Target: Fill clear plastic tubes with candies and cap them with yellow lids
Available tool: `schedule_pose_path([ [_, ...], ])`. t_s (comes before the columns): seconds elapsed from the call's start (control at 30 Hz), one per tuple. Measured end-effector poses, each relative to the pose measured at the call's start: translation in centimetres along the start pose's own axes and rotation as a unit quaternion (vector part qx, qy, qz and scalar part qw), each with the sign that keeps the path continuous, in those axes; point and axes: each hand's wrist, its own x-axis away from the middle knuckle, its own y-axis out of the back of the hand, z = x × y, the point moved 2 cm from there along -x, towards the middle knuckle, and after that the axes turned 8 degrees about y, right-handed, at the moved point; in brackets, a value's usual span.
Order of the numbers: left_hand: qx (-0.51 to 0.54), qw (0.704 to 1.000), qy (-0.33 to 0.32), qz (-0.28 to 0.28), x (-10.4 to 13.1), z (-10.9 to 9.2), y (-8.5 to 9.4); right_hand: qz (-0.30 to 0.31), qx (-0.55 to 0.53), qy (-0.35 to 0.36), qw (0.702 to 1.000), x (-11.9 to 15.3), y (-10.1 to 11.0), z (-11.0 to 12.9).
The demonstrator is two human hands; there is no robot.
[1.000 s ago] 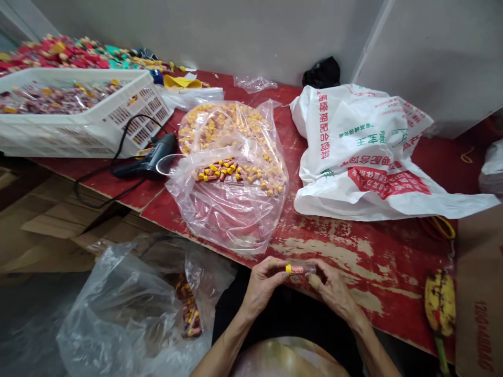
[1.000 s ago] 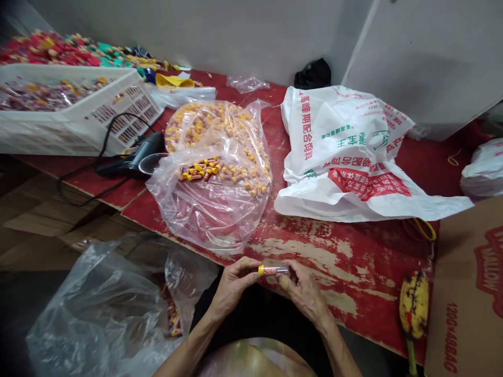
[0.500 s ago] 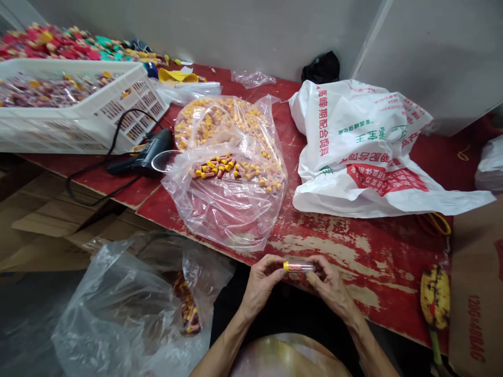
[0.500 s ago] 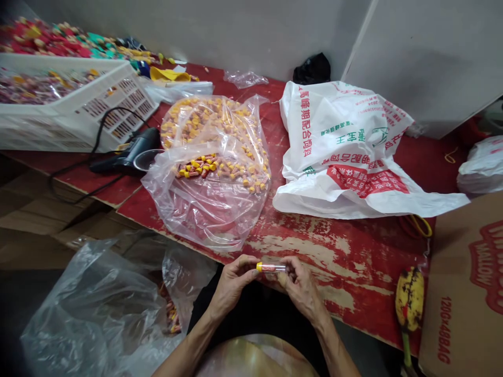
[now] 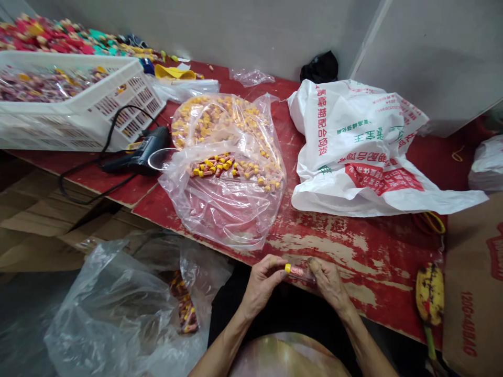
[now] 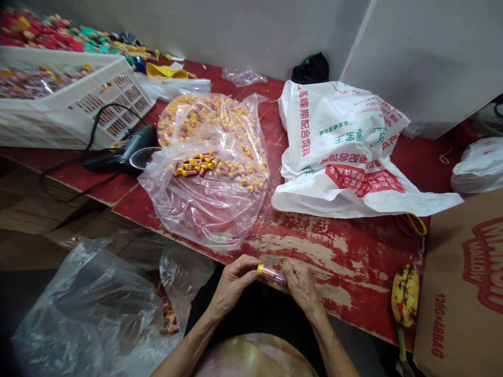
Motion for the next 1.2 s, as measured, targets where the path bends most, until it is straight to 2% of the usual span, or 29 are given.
schedule_pose_path([
  [0.23, 0.034, 0.999, 0.015, -0.016, -0.2, -0.1, 0.2, 0.061, 0.004, 0.041, 0.997, 0.4, 0.3, 0.8],
  [0.4, 0.090, 0.994, 0.059, 0.005, -0.2, 0.1, -0.3, 0.029, 0.002, 0.074, 0.997, 0.7, 0.1, 1.1],
  [0.53, 0.097, 0.993, 0.072, 0.008, 0.0, 0.0, -0.3, 0.040, 0.035, 0.091, 0.994, 0.6, 0.1, 0.8],
  [0.67, 0.055, 0.997, 0.044, 0.003, 0.1, -0.1, -0.1, 0.038, 0.072, 0.065, 0.995, 0.1, 0.0, 0.1],
  [0.8, 0.013, 1.000, -0.003, -0.010, 0.1, 0.0, 0.3, 0.026, 0.056, 0.041, 0.997, 0.3, -0.1, 0.3],
  [0.93, 0.019, 1.000, 0.001, -0.006, 0.0, 0.2, 0.3, 0.031, 0.019, 0.026, 0.999, 0.6, 0.1, 0.7],
  [1.1, 0.011, 1.000, -0.010, 0.000, 0.1, 0.2, 0.2, 0.025, 0.057, 0.051, 0.997, 0.4, -0.1, 0.3],
  [1.2, 0.022, 1.000, -0.006, -0.009, 0.1, 0.3, 0.3, 0.024, 0.032, 0.039, 0.998, 0.6, -0.3, 0.3],
])
